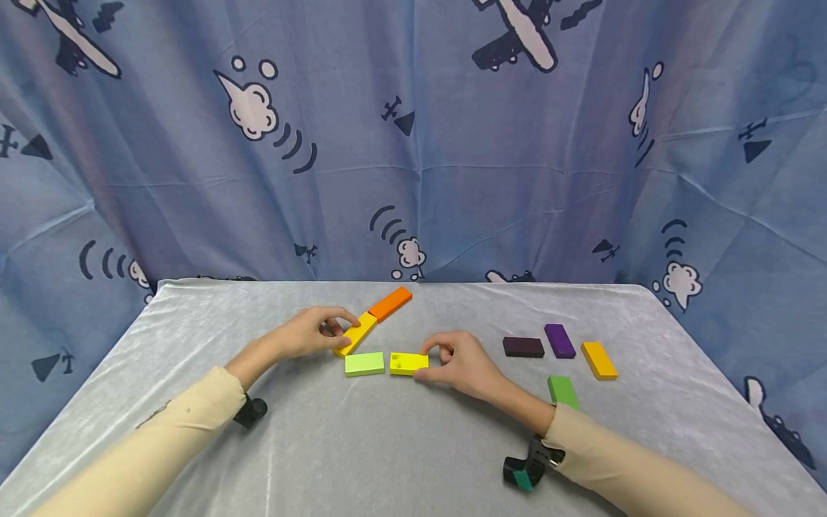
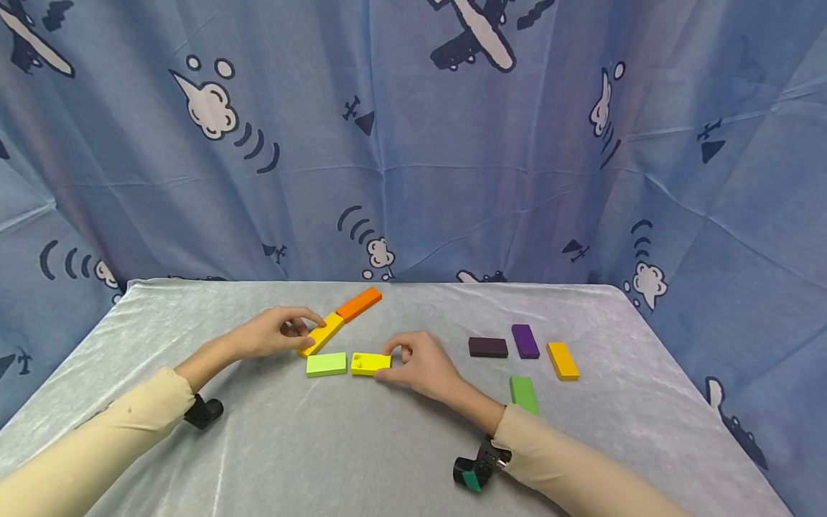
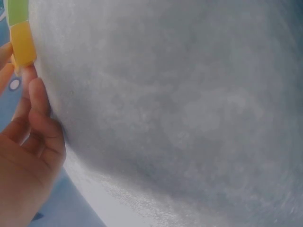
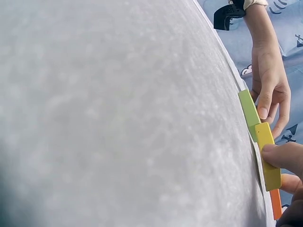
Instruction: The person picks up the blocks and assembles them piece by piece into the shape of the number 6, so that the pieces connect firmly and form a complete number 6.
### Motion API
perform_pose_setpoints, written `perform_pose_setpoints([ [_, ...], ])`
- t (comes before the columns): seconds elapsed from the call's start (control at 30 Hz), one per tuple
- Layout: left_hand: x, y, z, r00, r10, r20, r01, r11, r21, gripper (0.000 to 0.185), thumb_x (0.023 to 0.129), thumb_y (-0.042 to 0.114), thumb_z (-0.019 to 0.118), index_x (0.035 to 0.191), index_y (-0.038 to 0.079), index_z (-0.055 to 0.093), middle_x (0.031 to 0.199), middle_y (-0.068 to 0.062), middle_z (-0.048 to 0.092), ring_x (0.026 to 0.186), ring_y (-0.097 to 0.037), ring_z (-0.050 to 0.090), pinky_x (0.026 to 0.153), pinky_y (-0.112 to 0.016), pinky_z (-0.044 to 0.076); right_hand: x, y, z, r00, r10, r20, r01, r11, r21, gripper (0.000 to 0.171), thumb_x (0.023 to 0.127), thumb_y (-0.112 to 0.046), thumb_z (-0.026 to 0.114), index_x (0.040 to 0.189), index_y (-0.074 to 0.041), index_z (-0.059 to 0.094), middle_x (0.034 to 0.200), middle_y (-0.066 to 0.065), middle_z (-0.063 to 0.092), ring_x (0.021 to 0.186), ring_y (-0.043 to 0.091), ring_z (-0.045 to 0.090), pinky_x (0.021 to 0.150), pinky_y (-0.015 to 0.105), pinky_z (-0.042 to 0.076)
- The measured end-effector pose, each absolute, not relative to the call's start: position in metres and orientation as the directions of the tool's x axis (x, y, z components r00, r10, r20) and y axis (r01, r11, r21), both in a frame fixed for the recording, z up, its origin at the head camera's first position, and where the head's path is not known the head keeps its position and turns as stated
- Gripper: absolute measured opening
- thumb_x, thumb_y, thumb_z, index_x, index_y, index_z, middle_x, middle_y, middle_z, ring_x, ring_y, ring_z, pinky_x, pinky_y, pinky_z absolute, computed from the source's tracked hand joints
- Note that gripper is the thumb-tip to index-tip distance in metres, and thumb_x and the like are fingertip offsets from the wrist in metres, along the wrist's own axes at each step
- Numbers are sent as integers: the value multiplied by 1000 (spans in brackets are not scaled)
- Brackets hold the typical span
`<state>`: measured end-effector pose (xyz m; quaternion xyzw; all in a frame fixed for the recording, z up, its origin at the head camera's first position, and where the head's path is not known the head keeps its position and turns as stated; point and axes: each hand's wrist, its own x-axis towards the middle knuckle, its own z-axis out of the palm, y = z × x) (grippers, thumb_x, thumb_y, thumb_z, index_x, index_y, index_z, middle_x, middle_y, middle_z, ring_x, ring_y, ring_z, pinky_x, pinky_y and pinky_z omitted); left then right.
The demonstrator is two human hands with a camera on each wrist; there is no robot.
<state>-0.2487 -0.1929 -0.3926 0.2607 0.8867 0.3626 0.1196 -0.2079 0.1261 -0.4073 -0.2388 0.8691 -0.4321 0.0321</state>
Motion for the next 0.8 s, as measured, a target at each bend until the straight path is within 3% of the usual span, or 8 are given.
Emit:
perform_pose_setpoints([
  [0.8, -249, -193, -393, -837, 546, -27, 371, 603, 707, 33, 97, 11, 72, 129, 9, 68, 94, 0, 68, 84, -16, 65, 77, -36, 53, -211, 117, -409, -889, -436, 140, -383, 541, -748, 25, 74, -17, 93, 90, -13, 74, 58, -6, 31, 52, 9, 29, 51, 25, 26],
])
